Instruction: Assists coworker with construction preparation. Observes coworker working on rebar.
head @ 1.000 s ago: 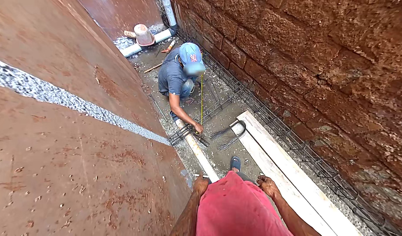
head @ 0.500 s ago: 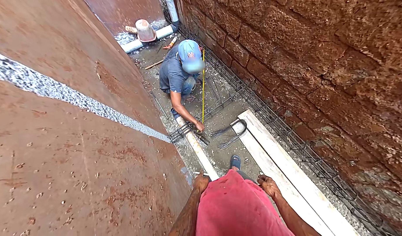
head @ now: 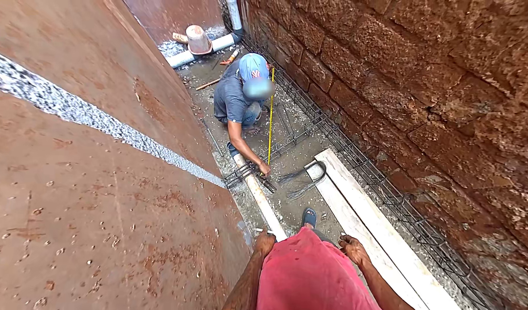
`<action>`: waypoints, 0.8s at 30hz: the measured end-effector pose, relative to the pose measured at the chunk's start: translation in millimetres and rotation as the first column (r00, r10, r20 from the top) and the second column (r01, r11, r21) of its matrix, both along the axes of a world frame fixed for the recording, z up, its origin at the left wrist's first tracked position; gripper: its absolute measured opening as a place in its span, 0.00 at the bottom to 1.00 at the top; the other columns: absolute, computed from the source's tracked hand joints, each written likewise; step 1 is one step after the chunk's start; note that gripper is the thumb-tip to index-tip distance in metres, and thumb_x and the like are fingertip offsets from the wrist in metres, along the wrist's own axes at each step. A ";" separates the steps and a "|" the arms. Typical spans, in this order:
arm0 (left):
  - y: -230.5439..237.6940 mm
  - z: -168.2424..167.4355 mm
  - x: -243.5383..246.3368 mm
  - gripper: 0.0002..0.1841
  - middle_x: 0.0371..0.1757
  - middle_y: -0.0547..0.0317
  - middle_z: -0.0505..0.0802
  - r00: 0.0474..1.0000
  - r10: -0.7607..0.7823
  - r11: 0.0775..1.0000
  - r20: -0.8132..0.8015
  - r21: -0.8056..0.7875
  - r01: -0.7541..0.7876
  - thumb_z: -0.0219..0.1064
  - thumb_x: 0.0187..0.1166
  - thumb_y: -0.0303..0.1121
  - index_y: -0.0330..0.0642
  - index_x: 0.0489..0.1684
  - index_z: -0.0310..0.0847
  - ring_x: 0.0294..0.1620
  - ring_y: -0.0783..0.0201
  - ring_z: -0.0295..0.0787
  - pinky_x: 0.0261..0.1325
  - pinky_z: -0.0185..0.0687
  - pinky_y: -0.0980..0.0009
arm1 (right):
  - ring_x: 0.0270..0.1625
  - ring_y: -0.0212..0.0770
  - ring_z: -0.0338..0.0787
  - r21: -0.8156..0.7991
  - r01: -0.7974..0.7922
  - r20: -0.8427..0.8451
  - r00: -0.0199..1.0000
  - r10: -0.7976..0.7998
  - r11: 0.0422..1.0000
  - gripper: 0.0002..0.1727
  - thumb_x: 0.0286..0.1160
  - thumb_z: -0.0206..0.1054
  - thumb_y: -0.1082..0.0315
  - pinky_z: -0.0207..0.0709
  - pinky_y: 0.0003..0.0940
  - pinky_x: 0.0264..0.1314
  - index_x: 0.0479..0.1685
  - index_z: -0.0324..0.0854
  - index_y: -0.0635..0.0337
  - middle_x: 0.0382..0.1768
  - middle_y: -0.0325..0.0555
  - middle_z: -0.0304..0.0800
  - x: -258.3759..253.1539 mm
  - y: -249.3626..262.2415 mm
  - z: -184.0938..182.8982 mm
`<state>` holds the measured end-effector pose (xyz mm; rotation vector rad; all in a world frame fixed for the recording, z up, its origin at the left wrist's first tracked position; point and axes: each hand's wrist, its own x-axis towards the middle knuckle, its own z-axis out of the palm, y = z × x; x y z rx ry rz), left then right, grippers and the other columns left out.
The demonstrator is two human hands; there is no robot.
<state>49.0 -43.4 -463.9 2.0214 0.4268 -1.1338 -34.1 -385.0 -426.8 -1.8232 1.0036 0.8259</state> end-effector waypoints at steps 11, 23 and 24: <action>0.2 -4.9 -1.2 0.37 0.76 0.37 0.83 1.000 -0.005 1.000 -0.005 0.016 0.005 0.62 0.84 0.40 0.37 0.92 0.53 0.78 0.45 0.80 0.81 0.70 0.47 | 0.59 0.57 0.94 0.008 0.002 0.005 1.000 -0.002 1.000 0.21 0.89 0.60 0.65 0.84 0.54 0.66 0.74 0.77 0.66 0.63 0.65 0.89 2.1 -1.8 -6.7; 0.9 0.0 -1.0 0.36 0.76 0.35 0.82 0.999 0.046 0.999 0.009 -0.012 -0.046 0.63 0.83 0.38 0.37 0.92 0.55 0.79 0.44 0.79 0.82 0.69 0.47 | 0.59 0.57 0.94 -0.002 -0.001 0.004 1.000 0.001 1.000 0.20 0.89 0.61 0.65 0.84 0.54 0.66 0.73 0.78 0.65 0.63 0.64 0.89 -1.7 -2.0 -3.7; 0.5 0.7 -0.1 0.36 0.76 0.35 0.82 0.998 0.057 0.998 0.015 -0.018 -0.057 0.63 0.83 0.38 0.36 0.91 0.56 0.78 0.44 0.79 0.82 0.69 0.47 | 0.59 0.57 0.94 -0.004 -0.005 0.002 1.000 0.005 1.000 0.20 0.89 0.61 0.65 0.84 0.54 0.66 0.73 0.78 0.65 0.63 0.64 0.89 -2.0 -2.4 -4.0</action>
